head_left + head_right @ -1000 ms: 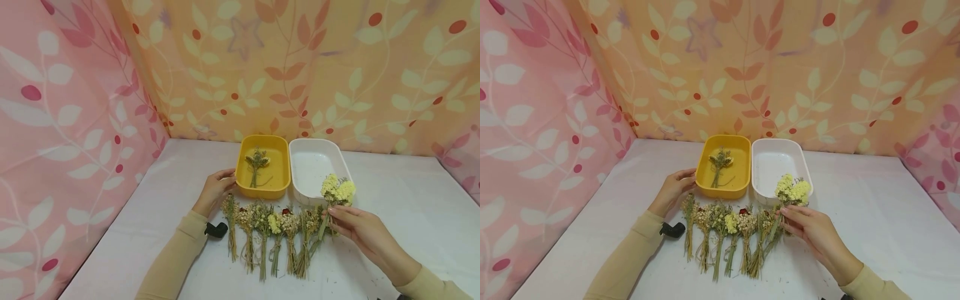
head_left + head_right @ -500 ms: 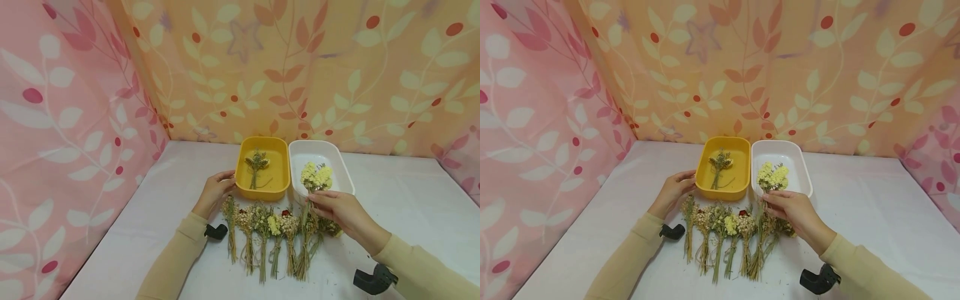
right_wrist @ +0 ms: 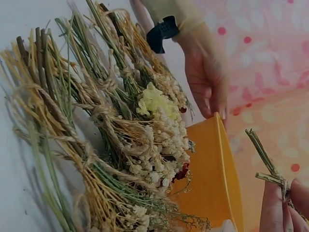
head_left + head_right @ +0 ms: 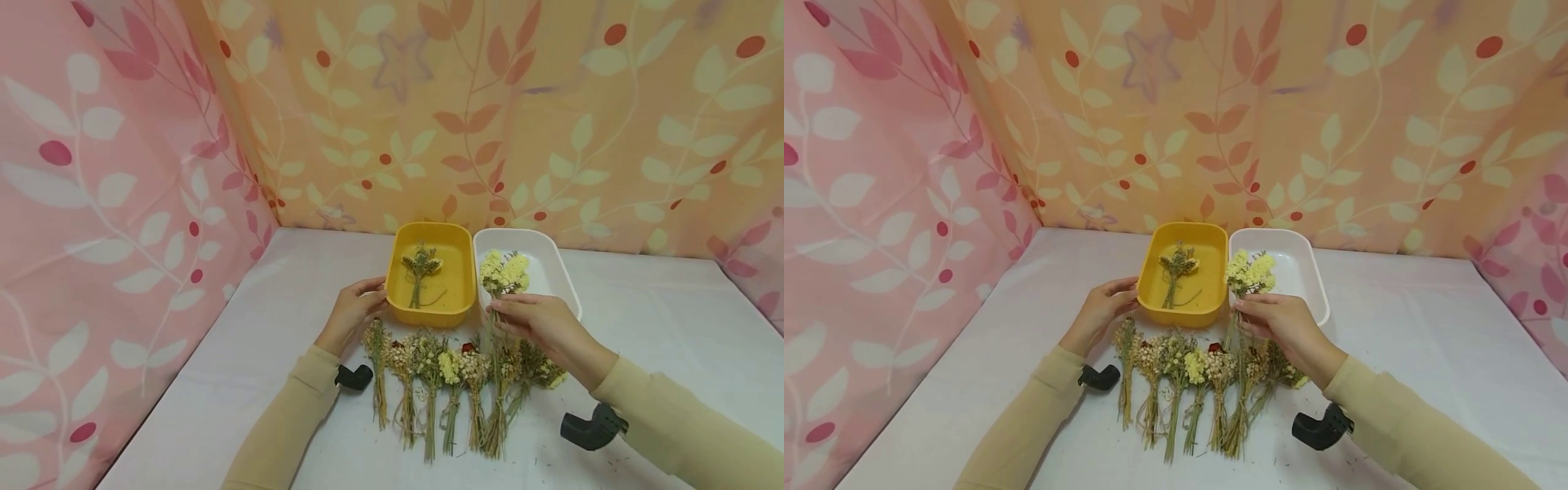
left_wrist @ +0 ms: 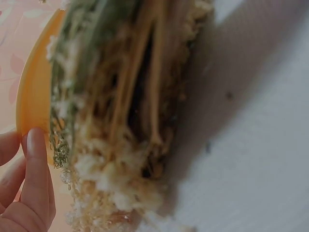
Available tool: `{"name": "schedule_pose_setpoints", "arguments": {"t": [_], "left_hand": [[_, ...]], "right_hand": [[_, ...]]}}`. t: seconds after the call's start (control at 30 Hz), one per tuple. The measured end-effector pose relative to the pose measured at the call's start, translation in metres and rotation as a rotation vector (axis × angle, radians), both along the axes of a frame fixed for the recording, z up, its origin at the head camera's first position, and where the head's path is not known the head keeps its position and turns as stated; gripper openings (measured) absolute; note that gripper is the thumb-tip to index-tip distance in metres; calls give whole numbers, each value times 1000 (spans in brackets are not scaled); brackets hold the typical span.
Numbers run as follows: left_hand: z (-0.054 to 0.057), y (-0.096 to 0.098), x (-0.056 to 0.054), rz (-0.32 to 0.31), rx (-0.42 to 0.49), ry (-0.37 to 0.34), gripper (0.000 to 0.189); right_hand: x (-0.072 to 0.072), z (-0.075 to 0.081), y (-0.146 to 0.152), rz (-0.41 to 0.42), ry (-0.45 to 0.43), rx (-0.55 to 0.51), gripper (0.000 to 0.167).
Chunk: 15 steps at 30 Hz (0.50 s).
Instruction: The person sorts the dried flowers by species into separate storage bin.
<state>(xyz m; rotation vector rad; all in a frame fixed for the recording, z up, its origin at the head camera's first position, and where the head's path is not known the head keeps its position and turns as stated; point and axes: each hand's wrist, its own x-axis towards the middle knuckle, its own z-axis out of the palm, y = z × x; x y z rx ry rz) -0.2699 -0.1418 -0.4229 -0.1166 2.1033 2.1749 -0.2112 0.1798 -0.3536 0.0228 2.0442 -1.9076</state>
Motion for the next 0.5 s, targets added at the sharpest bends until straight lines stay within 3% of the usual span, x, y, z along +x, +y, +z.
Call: {"name": "schedule_pose_setpoints", "arguments": {"t": [0.5], "left_hand": [[0, 1, -1, -7, 29, 4, 40]], "right_hand": [[-17, 5, -25, -3, 16, 35, 50]]}}
